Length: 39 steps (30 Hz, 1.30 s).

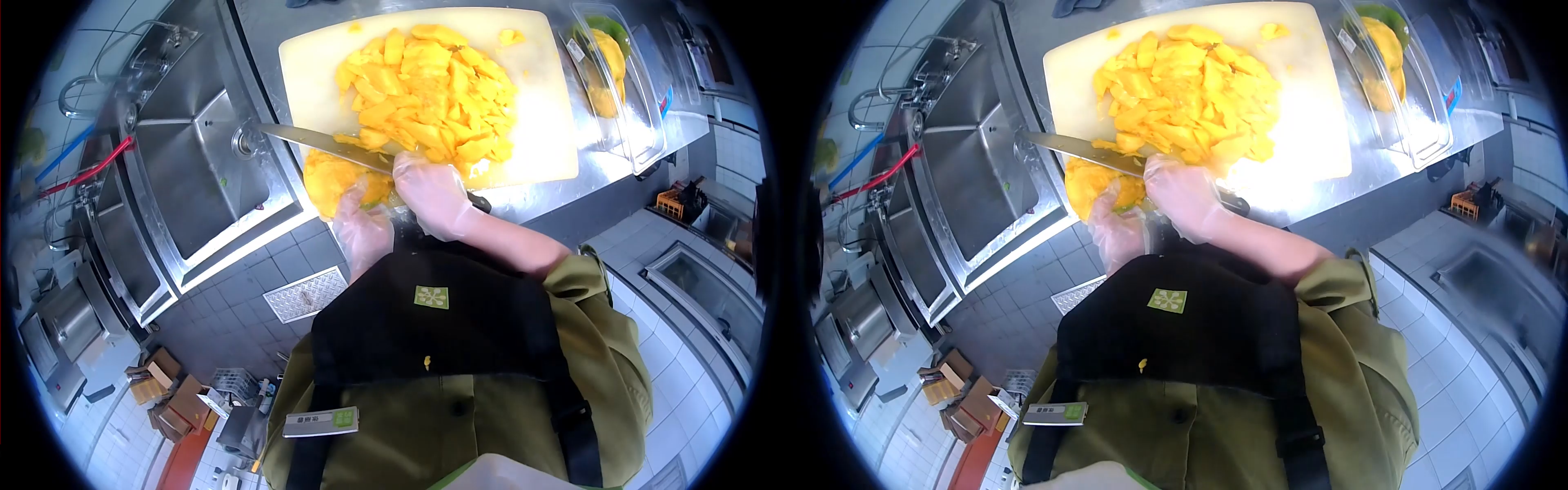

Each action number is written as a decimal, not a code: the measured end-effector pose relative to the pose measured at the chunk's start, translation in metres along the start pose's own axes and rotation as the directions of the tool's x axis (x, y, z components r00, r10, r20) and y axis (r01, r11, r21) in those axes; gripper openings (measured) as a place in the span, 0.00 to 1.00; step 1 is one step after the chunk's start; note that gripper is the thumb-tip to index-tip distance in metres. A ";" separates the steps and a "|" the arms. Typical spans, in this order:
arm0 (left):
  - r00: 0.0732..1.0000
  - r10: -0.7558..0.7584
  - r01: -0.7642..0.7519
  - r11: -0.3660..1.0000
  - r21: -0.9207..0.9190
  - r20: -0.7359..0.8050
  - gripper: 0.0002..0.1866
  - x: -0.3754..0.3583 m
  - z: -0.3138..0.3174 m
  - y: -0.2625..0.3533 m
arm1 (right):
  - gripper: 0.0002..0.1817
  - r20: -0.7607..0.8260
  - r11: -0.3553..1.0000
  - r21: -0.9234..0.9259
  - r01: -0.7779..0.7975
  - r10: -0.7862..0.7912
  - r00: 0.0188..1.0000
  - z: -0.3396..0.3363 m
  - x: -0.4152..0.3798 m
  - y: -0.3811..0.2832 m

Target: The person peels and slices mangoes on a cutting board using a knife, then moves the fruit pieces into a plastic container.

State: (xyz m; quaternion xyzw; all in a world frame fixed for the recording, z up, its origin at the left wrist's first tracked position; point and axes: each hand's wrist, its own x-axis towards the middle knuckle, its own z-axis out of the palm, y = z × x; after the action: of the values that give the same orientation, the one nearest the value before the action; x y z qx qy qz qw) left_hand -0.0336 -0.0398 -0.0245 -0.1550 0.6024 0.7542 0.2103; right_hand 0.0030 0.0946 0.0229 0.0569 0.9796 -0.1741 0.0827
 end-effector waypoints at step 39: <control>0.990 -0.136 0.137 0.865 -0.482 0.038 0.19 0.013 0.012 0.003 | 0.24 0.176 0.814 0.505 -0.287 0.228 0.957 -0.048 0.009 0.022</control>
State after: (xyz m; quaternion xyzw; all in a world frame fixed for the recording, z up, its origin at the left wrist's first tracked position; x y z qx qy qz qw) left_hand -0.0461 -0.0271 -0.0253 -0.2436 0.3823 0.8641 0.2186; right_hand -0.0097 0.1328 0.0578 0.2002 0.8716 -0.4253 0.1394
